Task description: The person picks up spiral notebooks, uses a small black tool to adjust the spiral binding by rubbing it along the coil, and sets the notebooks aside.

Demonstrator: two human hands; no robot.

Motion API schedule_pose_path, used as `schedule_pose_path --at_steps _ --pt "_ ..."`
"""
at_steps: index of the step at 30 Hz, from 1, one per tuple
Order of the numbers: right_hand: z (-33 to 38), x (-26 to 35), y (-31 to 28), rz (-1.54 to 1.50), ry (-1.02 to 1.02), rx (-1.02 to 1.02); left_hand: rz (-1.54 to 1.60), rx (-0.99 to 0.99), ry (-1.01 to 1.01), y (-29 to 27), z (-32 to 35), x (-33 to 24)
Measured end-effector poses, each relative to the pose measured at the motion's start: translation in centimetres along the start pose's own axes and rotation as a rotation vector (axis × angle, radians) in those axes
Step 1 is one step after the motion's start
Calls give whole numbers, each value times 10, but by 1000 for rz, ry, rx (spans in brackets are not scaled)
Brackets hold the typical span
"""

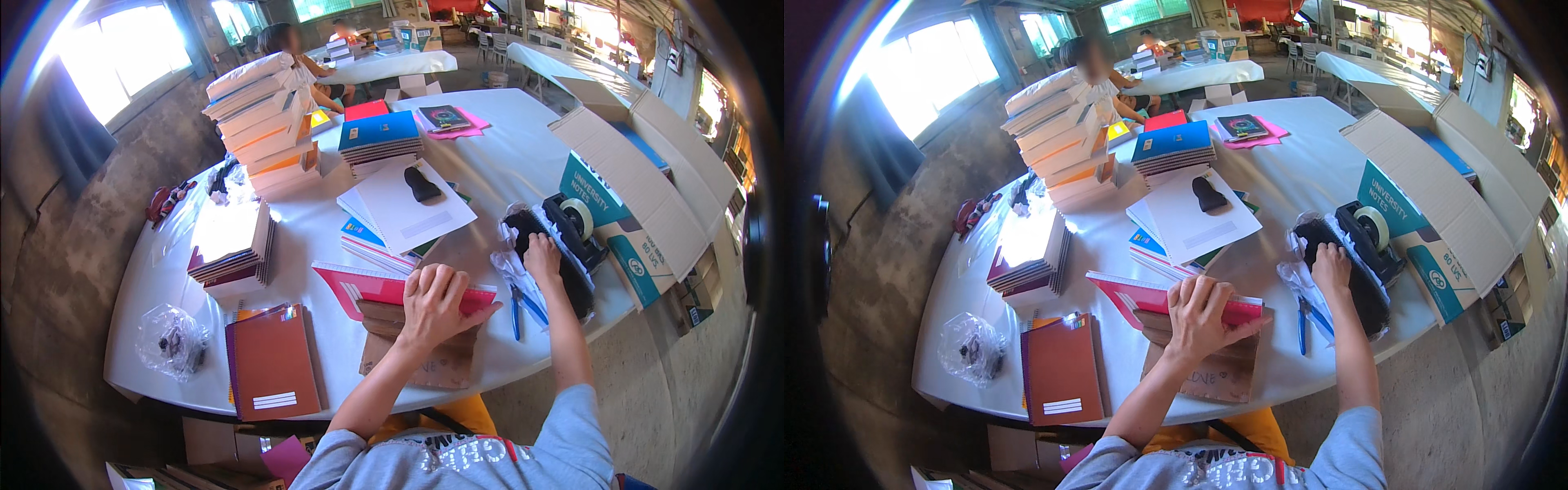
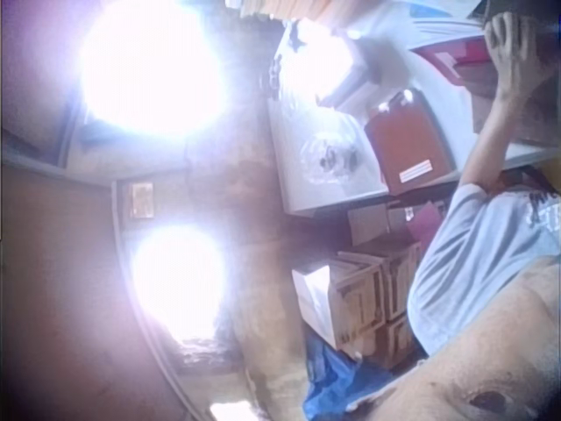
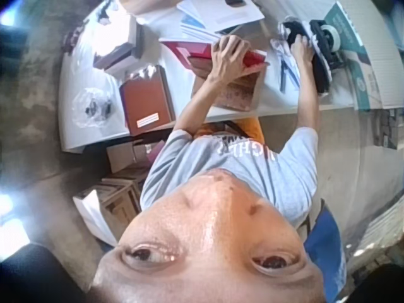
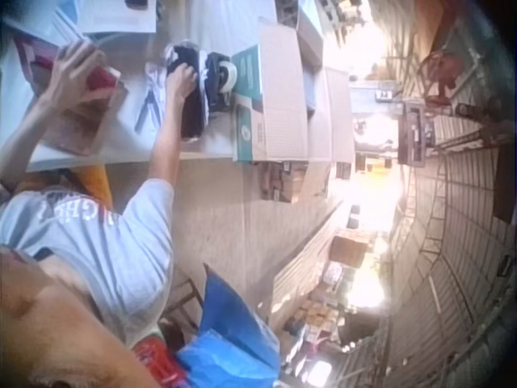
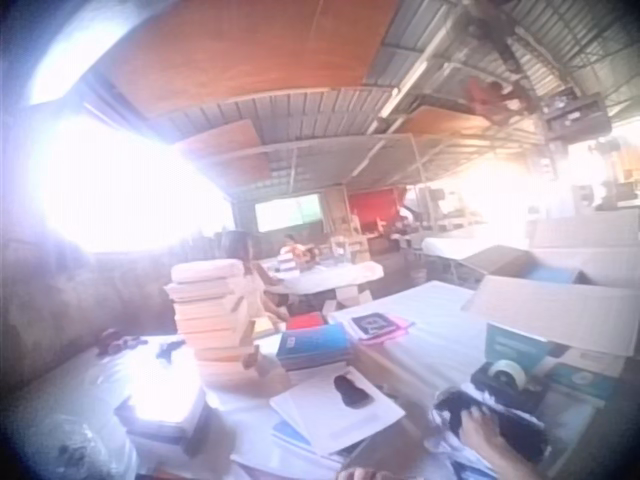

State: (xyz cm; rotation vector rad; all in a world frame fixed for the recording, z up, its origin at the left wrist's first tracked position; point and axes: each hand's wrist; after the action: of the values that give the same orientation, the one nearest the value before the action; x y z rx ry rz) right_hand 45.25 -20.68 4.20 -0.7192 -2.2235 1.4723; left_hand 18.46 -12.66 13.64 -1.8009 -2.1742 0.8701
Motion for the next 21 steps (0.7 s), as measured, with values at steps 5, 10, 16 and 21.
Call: schedule_pose_path --at_steps 5,10,16,21 --pt "-15 -27 -2 -54 101 49 -16 -45 -11 0 -1 -4" --pt "-37 -31 -48 27 69 239 -38 -11 -87 3 -1 -5" --pt "-30 -11 -116 -27 -87 68 -3 -41 -69 1 -3 -7" --pt "28 41 -205 -569 -320 -108 68 7 -55 -6 -3 -6"
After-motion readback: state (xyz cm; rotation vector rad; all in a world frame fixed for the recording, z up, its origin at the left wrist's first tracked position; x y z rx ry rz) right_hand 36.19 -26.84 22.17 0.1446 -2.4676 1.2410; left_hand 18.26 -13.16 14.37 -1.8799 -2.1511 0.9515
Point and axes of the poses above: each hand's wrist, its own z-axis away from the middle knuckle, its own y-axis out of the palm, x = y × z, and after that the axes turned 7 degrees about -y, right-handed
